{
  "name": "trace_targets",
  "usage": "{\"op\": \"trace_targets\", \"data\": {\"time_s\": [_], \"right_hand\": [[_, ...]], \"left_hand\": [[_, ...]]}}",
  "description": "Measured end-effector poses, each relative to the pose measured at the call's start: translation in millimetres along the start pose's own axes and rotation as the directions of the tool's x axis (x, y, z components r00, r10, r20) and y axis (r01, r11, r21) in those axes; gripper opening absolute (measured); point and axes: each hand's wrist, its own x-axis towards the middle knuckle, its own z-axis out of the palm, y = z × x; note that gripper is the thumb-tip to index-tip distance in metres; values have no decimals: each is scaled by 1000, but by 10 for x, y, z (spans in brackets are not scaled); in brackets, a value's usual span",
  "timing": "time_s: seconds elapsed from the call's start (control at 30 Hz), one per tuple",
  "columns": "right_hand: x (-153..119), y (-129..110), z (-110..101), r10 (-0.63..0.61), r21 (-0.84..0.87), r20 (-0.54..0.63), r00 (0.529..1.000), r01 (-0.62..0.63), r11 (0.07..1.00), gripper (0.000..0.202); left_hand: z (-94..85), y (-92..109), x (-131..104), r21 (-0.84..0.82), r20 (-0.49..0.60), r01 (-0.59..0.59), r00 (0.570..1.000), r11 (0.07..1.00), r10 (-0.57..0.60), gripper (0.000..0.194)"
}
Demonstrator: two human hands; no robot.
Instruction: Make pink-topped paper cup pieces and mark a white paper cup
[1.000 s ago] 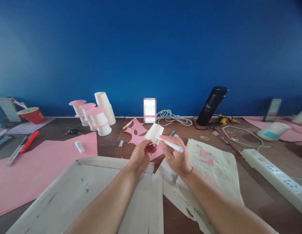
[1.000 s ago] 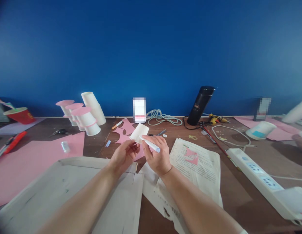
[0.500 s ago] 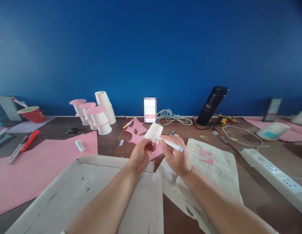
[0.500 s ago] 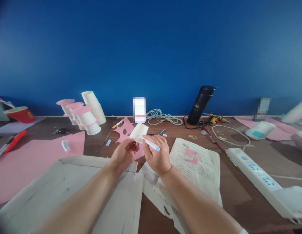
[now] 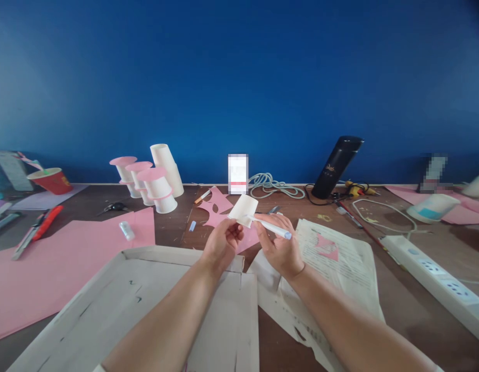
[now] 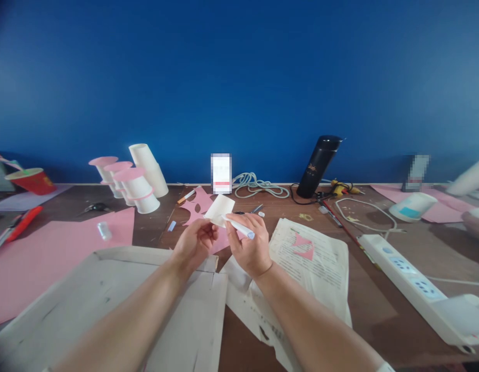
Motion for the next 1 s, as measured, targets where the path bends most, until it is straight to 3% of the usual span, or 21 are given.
{"op": "trace_targets", "data": {"time_s": [0.23,1.0], "right_hand": [[-4,1,3,-28,-5,-18,999,28,1000,18],[-16,-2,11,-39,3,-20,999,39,999,19]], "left_hand": [[47,20,-30,-25,46,33,998,999,-32,9],[49,70,-36,-57,-9,72,997,996,-73,10]]}}
